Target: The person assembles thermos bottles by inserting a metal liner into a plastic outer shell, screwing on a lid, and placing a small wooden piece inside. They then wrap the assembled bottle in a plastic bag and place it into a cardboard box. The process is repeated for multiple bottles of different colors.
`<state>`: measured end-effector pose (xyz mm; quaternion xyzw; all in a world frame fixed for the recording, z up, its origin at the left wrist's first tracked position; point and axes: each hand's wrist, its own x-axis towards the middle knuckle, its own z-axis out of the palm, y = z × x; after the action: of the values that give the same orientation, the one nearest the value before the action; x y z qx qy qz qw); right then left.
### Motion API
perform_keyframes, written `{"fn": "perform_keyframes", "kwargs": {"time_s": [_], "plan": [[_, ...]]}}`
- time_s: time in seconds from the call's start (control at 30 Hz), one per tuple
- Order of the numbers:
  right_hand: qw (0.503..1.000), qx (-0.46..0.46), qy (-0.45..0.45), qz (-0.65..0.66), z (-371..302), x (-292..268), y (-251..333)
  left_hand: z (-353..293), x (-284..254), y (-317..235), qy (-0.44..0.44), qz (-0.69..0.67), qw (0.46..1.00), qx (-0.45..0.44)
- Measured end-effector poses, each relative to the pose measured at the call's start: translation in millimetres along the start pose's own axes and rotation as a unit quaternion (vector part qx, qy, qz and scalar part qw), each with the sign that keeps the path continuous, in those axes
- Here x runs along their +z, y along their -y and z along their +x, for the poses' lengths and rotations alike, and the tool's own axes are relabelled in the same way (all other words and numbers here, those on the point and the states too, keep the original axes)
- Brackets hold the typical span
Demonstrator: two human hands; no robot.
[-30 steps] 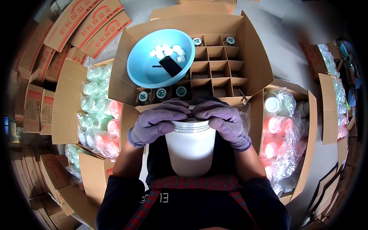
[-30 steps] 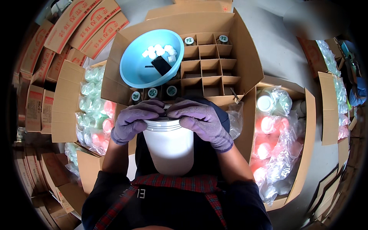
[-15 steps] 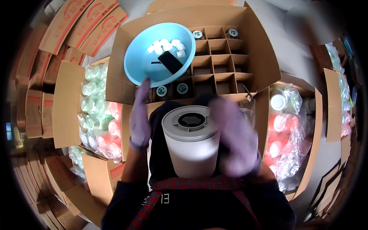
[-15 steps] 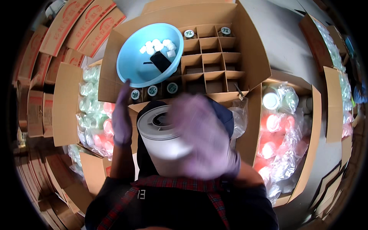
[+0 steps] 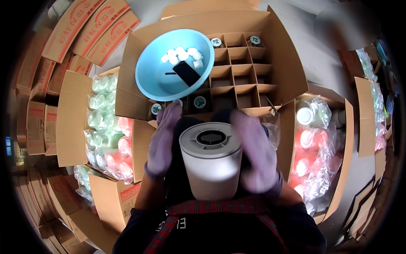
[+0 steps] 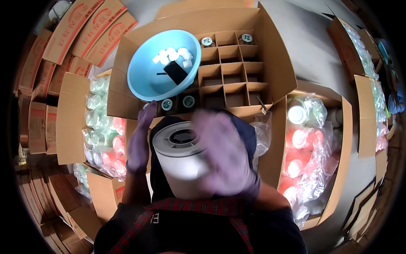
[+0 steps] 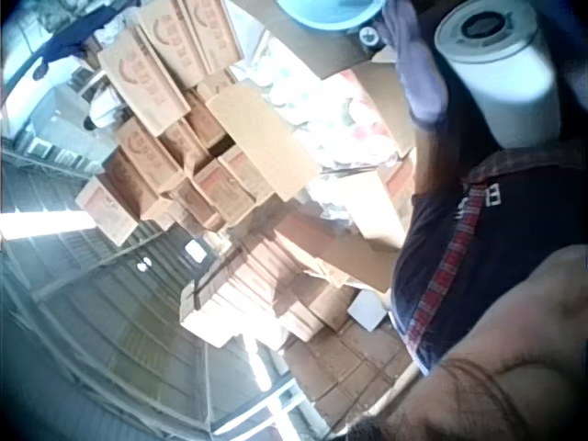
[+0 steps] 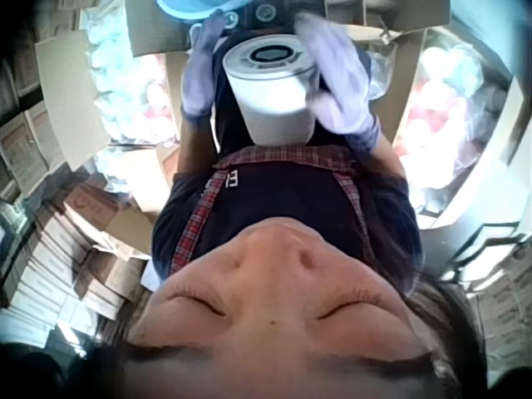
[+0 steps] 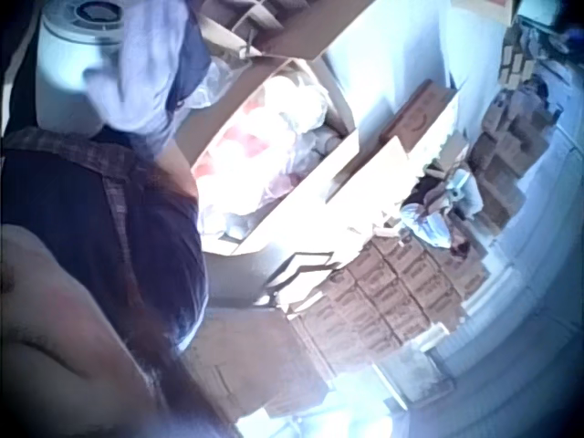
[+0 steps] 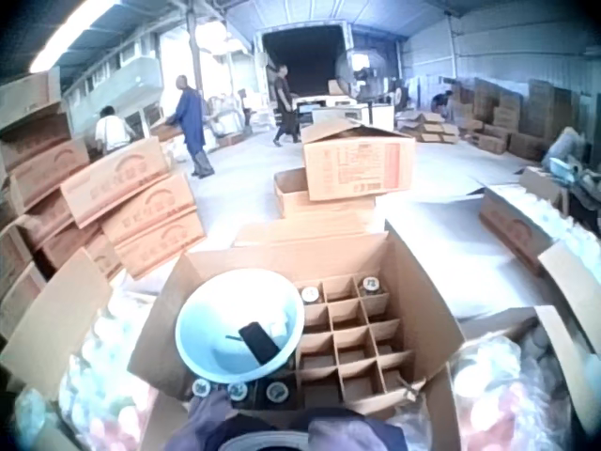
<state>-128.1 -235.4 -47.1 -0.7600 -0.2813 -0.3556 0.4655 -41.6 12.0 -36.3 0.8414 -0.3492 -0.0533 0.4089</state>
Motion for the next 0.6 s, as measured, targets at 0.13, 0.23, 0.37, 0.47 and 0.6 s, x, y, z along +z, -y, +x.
{"fn": "perform_keyframes", "kwargs": {"time_s": [0.13, 0.23, 0.37, 0.47, 0.6], "plan": [[0.963, -0.013, 0.171, 0.208, 36.6, -8.6, 79.3, -12.8, 17.1, 61.8, 0.035, 0.236, 0.968, 0.080], [0.988, 0.149, 0.011, 0.033, 1.1, -0.5, 32.5, 3.2, 4.4, -20.2, -0.028, -0.140, 0.990, -0.005], [0.990, 0.031, 0.126, 0.055, 17.5, -12.5, 67.1, 11.2, 10.5, 3.8, -0.014, -0.085, 0.994, -0.065], [0.955, 0.297, -0.001, 0.016, 6.0, 0.2, 34.6, -2.4, -1.3, -37.6, 0.023, -0.089, 0.995, 0.040], [0.991, 0.042, 0.123, 0.043, 21.2, -14.8, 58.5, 7.3, 8.4, 17.3, 0.052, 0.032, 0.998, -0.021]]}}
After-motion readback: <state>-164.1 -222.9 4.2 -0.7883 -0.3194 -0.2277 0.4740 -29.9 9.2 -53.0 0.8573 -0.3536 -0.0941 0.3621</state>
